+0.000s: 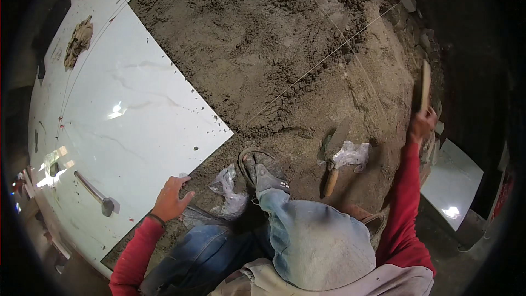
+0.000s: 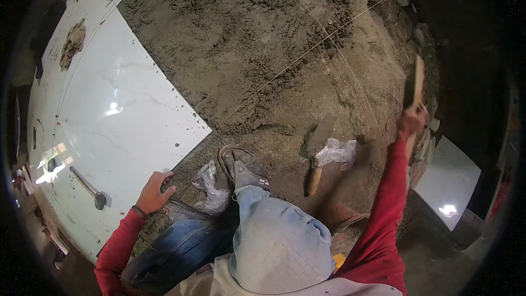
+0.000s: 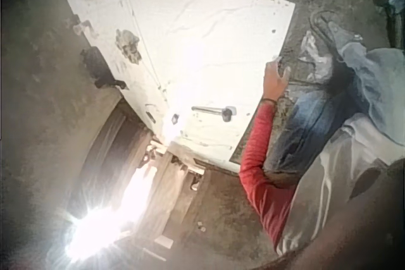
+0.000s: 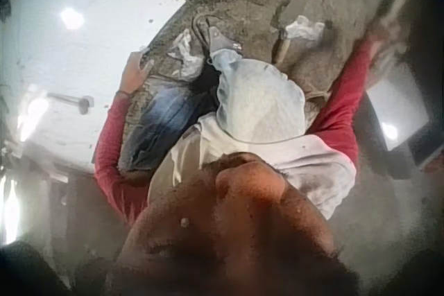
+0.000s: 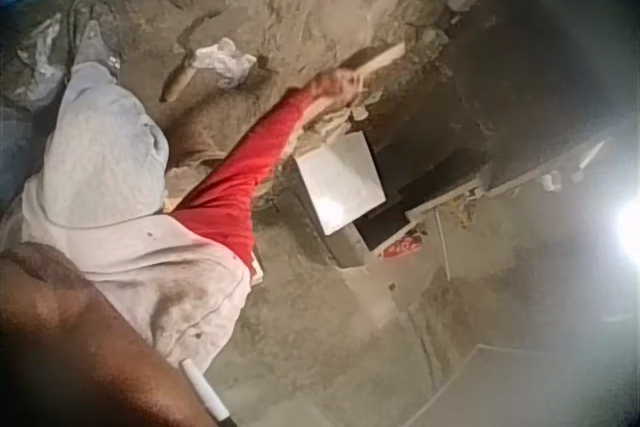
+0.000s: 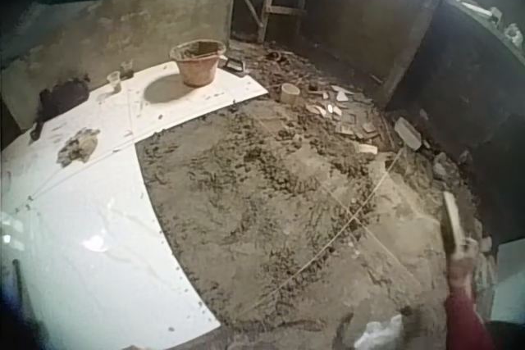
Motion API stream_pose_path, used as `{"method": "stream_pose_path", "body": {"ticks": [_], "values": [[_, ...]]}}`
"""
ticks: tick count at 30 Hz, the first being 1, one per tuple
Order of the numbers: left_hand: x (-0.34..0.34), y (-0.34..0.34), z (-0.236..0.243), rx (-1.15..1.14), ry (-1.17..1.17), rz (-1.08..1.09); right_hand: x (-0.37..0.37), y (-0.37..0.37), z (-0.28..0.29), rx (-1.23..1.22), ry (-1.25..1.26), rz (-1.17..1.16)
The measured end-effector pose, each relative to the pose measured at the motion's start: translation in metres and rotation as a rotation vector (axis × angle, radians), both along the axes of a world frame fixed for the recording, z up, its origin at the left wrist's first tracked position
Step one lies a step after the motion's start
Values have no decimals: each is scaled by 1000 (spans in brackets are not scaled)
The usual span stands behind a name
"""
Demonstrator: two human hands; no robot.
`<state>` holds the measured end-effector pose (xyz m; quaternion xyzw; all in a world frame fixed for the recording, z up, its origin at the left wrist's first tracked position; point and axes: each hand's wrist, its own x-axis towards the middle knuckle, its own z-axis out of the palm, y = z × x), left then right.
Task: The person prepares a floor surface with mortar using a trowel and then places a large floor tile, using a wooden board and their hands to level it.
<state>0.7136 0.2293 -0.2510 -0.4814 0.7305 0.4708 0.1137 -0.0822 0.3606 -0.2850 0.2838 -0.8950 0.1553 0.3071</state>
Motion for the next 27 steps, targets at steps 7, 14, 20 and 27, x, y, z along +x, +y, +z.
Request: {"method": "stream_pose_path", "body": {"ticks": [7, 14, 20, 27], "values": [[-6, -17, 8, -39, 94, 233, 235, -162, -22, -61, -1381, 364], [29, -18, 15, -102, 77, 342, 288, -202, -52, -193, -1606, 230], [38, -3, 2, -37, 73, 315, 279, -195, -59, -160, -1503, 244], [34, -3, -4, -13, 132, 288, 282, -198, -52, -34, -1487, 276]]}}
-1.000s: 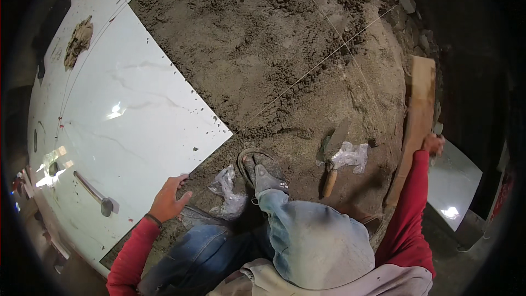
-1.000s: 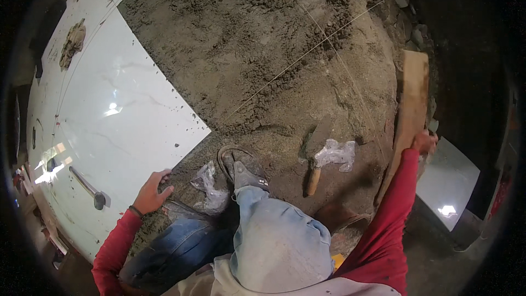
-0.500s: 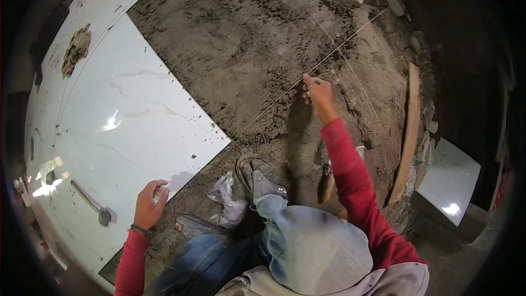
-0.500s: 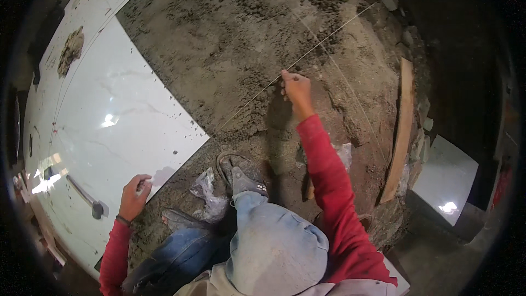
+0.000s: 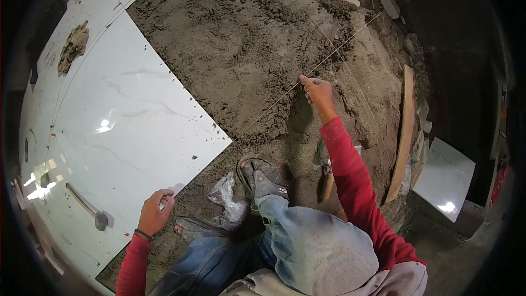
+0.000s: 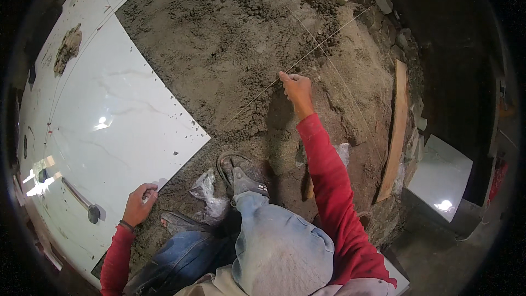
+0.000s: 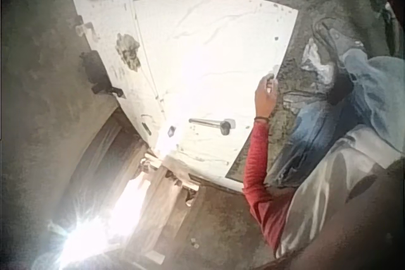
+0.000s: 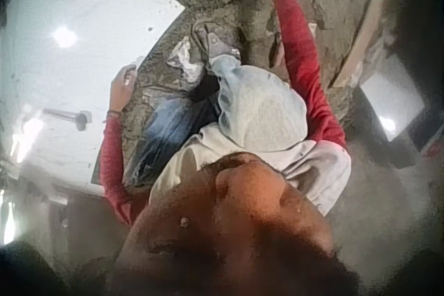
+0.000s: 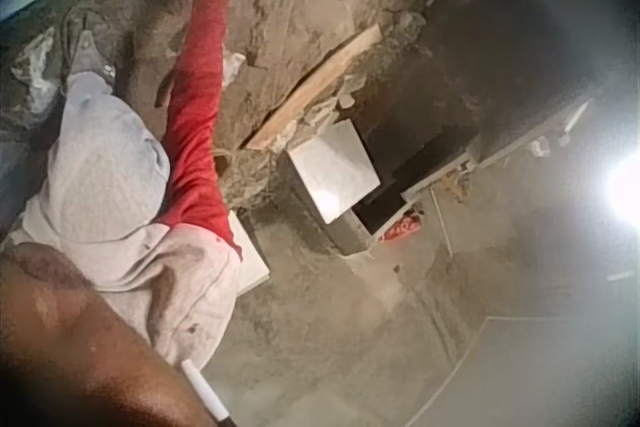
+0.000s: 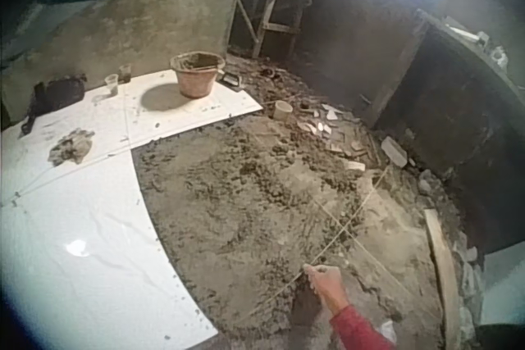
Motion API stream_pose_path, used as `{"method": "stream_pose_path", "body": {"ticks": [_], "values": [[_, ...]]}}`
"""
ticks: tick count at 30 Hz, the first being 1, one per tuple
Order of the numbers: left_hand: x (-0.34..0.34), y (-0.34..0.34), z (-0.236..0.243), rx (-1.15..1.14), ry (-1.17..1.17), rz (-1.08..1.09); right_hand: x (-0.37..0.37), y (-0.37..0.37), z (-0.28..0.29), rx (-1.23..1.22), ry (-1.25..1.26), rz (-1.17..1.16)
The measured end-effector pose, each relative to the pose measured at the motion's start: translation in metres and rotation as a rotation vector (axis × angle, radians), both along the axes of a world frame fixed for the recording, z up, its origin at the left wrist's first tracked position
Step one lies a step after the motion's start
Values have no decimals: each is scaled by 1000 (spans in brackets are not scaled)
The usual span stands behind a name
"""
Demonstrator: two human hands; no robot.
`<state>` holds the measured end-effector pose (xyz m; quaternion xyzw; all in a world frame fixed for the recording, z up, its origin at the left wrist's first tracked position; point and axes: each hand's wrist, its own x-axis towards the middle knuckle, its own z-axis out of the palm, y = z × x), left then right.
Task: The person prepares a floor surface with mortar using a trowel and then places a large floor tile, using a wooden board and their hands to level it.
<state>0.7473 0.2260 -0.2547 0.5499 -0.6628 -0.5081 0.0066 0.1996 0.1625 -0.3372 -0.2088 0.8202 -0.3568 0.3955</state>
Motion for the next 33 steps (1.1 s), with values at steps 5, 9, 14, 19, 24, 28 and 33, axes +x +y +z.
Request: {"method": "stream_pose_path", "body": {"ticks": [5, 9, 14, 19, 24, 28, 33], "values": [[3, -4, 4, 15, -4, 3, 8, -12, 2, 1, -1, -57], [8, -8, 4, 30, -20, 18, 12, -7, 20, -240, -58, -131], [-6, -14, -2, 8, -5, -57, -52, 75, 8, -66, 396, -132], [-9, -22, -5, -32, -48, -108, -165, 222, -24, -69, 620, -308], [-25, -52, 2, -107, -170, -192, -252, 443, -32, 346, 932, -681], [-32, -72, 22, -241, -267, -294, -259, 541, -61, 1069, 956, -650], [-50, -81, 31, -236, -357, -397, -266, 590, -58, 1270, 1145, -490]]}}
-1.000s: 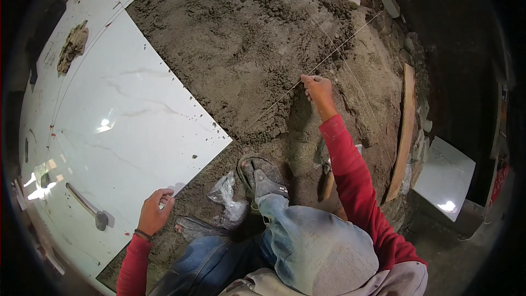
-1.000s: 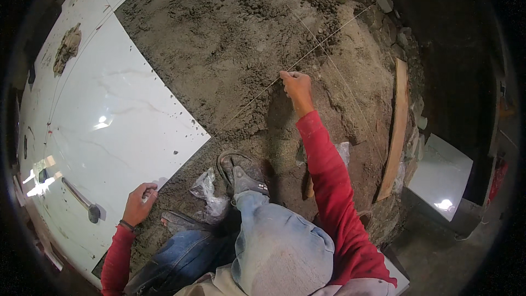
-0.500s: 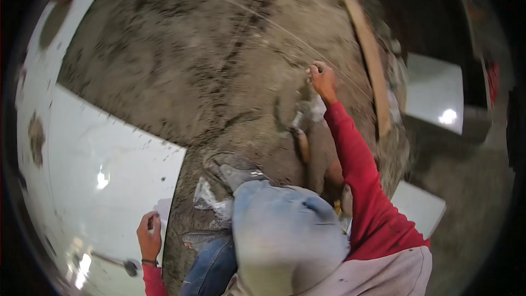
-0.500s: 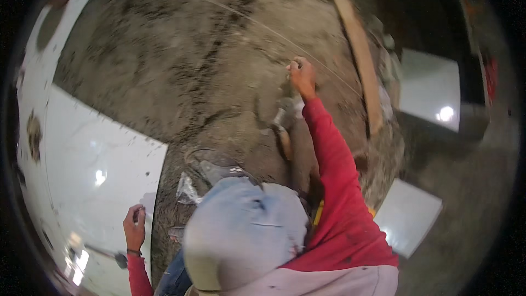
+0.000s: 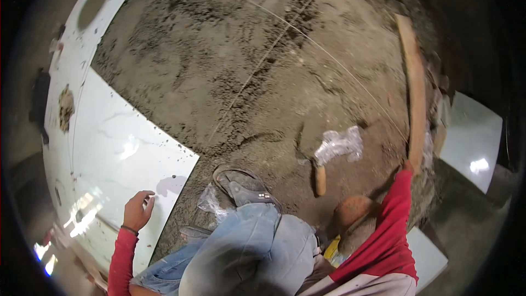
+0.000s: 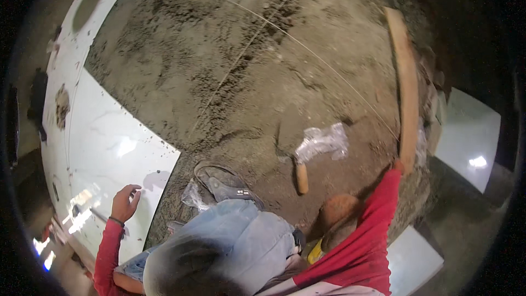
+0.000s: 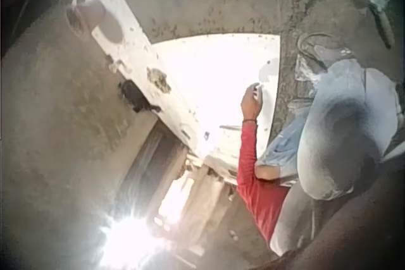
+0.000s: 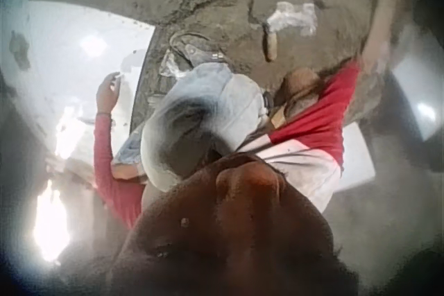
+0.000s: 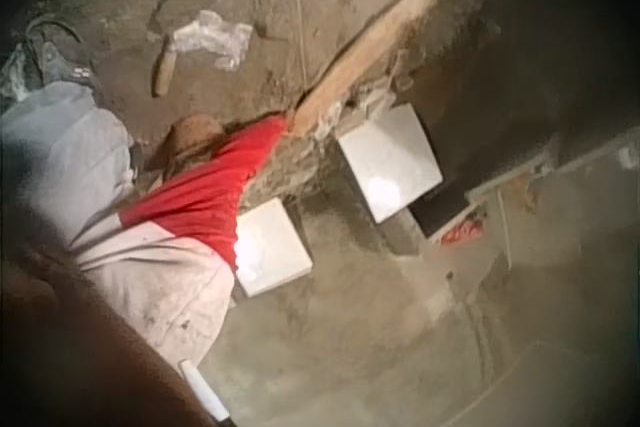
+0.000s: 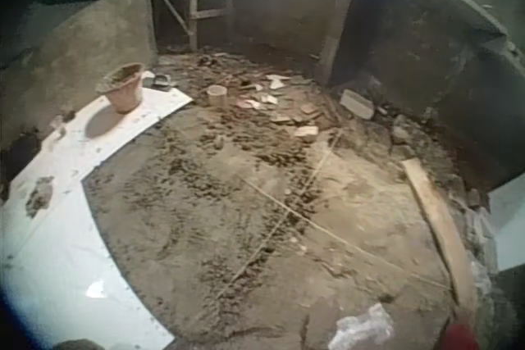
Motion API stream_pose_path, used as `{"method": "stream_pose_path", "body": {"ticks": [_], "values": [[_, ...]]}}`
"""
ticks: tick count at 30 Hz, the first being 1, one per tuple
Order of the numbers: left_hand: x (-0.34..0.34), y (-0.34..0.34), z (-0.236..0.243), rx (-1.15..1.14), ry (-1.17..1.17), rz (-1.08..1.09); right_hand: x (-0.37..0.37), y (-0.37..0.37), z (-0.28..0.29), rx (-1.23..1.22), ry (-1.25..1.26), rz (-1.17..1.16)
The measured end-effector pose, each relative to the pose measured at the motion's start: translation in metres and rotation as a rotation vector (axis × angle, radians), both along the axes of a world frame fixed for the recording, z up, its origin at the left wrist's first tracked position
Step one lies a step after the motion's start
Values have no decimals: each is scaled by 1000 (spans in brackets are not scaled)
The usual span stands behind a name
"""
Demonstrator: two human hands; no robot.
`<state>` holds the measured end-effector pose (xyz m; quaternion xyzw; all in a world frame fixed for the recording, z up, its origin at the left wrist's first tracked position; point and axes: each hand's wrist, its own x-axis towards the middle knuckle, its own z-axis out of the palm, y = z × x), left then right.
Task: The person prepares a floor surface with mortar using a trowel and then places a large floor tile, using a wooden board and their hands to level it.
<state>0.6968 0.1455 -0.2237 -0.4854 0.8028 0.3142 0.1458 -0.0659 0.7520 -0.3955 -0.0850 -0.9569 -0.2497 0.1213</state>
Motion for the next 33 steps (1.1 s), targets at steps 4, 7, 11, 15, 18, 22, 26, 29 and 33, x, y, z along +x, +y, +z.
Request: {"method": "stream_pose_path", "body": {"ticks": [4, 7, 11, 15, 18, 22, 26, 29, 33], "values": [[10, 4, 7, 11, -70, 6, -15, -7, -7, 121, -68, 131], [17, 6, 7, 8, -94, 5, -41, 3, 12, 52, -282, 165], [13, 9, 21, 9, -141, 65, -58, 9, 15, -238, -462, 138], [18, 2, -3, 27, -85, 48, -104, 65, 35, -130, -333, 397], [24, -2, 11, -16, -136, 52, -75, 45, 22, -217, -419, 333], [21, -3, 10, 0, -144, 67, -61, 12, 36, -169, -436, 277], [10, -5, 7, 39, -125, 61, -63, 5, 56, 141, -499, 386], [11, -4, 8, 13, -88, 85, -49, 15, 72, 2, -355, 291], [11, 1, 11, 5, -44, 138, -56, 22, 116, -231, 36, 593]]}}
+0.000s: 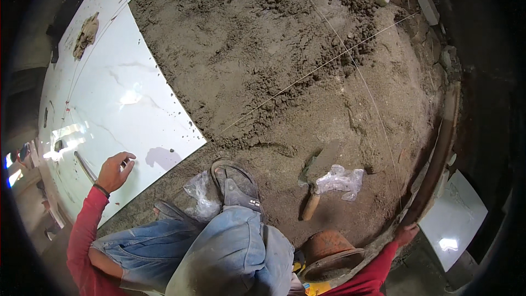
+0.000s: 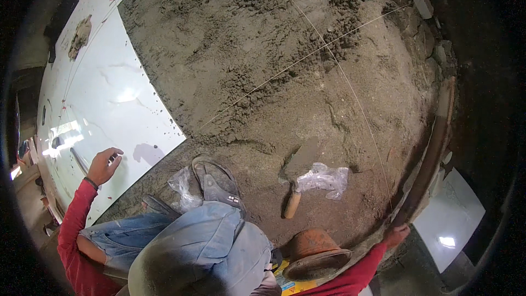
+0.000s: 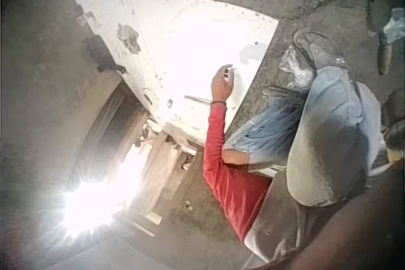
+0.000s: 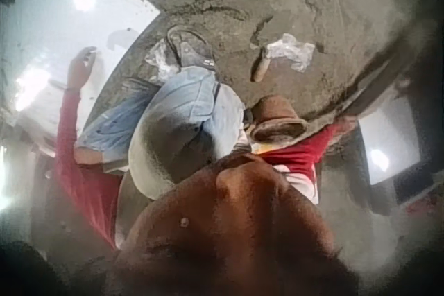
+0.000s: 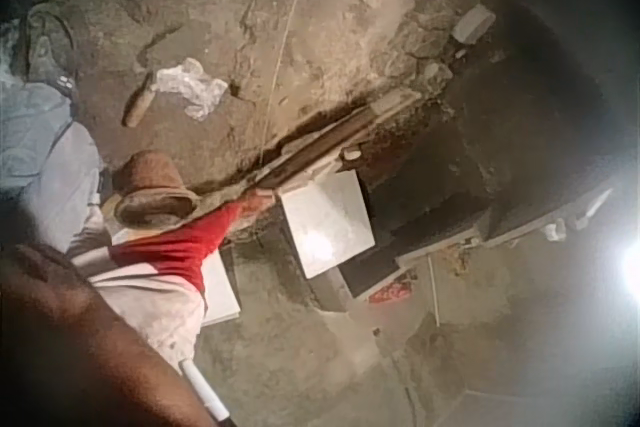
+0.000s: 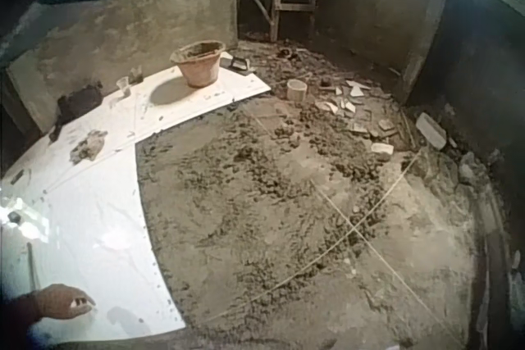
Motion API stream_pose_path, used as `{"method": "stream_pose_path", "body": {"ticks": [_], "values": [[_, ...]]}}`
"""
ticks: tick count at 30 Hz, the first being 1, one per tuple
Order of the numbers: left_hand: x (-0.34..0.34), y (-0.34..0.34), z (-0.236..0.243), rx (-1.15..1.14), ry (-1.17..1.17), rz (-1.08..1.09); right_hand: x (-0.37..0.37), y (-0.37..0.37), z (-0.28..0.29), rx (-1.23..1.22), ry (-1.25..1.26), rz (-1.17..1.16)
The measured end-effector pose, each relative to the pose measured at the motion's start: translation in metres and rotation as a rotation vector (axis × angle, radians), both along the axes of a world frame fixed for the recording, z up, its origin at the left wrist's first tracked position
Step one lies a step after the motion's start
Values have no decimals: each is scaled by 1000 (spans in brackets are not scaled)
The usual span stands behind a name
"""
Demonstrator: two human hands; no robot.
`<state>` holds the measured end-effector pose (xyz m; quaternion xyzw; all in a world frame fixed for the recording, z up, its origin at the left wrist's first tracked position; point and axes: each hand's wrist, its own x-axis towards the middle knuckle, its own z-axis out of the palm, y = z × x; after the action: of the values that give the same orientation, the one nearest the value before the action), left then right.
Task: The person prepares a floor surface with mortar using a trowel and then places a large floor tile, using a wooden board and their hands to level it.
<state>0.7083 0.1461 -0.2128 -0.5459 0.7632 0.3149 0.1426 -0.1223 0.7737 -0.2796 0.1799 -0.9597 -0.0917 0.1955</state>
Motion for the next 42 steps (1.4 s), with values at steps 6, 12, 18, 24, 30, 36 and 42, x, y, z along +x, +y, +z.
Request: {"method": "stream_pose_path", "body": {"ticks": [6, 12, 18, 24, 30, 36, 42], "values": [[3, 3, 1, 53, -8, 24, -44, -51, 99, -355, -271, -252], [-11, -4, 11, 6, 59, 28, -120, -143, 81, -1503, -756, -270], [9, 18, 8, 31, 103, 111, -179, -273, 87, -543, -317, -17], [40, 40, -2, 104, 115, 155, 92, -503, 15, -1068, -1217, 414], [45, 30, 3, 82, 91, 184, 245, -630, -19, -914, -1454, 205], [48, 33, 4, 71, 122, 222, 230, -651, -64, -1192, -1702, -58], [59, 47, 3, 133, 105, 245, 229, -635, -42, -1144, -1310, 171]]}}
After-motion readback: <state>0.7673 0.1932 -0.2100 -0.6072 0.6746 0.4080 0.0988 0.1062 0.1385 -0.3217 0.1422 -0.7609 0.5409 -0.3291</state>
